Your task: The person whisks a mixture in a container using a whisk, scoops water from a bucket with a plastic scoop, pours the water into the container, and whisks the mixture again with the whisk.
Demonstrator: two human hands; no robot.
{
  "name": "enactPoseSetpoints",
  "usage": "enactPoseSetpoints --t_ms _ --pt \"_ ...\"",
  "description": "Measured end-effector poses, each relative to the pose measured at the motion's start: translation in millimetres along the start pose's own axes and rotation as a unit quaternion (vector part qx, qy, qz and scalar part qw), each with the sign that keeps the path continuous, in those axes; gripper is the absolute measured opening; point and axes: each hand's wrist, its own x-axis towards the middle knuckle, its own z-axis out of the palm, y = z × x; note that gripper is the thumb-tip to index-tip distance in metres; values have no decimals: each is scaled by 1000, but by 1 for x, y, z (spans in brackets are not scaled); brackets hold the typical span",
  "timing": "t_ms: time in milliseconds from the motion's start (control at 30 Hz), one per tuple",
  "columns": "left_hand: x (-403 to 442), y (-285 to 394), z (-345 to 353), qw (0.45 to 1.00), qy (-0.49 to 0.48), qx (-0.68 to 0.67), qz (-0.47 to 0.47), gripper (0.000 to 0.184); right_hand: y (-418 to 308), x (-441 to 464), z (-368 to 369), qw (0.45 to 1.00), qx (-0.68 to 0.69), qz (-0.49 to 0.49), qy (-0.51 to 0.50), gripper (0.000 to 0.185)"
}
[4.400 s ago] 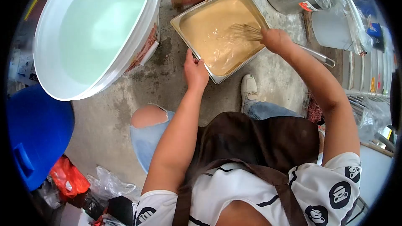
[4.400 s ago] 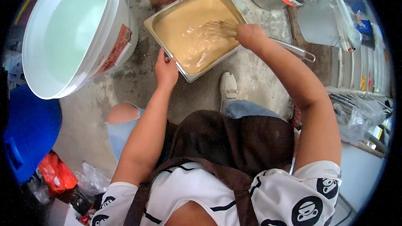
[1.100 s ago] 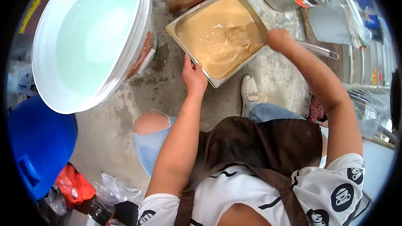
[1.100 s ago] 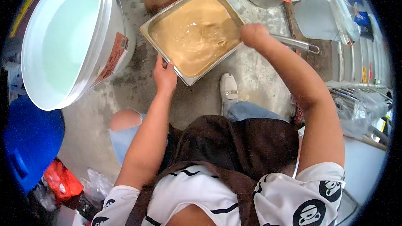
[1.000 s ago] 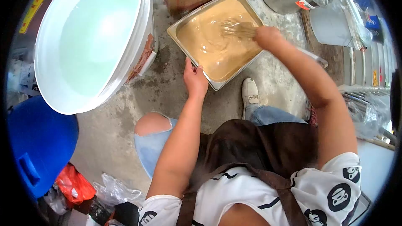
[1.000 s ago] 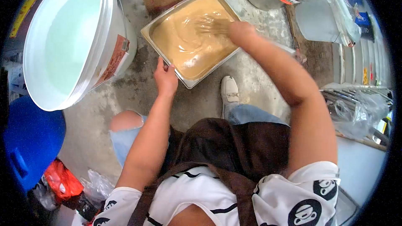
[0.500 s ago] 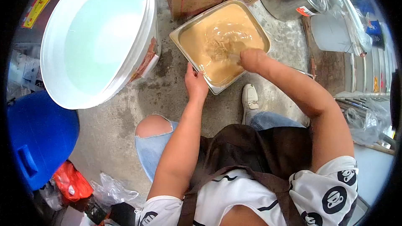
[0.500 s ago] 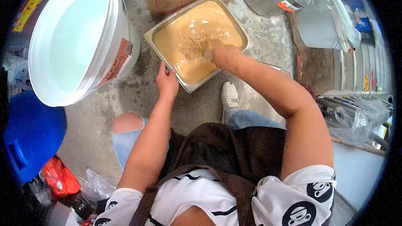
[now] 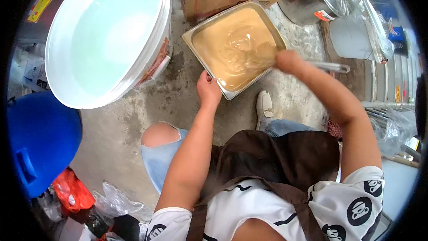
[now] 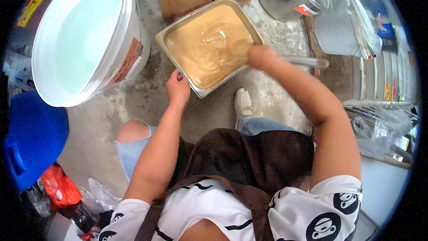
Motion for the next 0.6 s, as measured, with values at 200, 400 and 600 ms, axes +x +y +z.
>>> enactPoseSetpoints --t_ms 200,400,600 --pt "0 2 -3 998 23 46 20 31 -20 51 -1 997 47 -11 63 21" --pt "4 -3 0 998 20 59 15 32 13 10 1 999 1 -34 4 25" --pt "-8 23 -4 996 13 92 5 33 -24 47 13 988 51 -54 138 27"
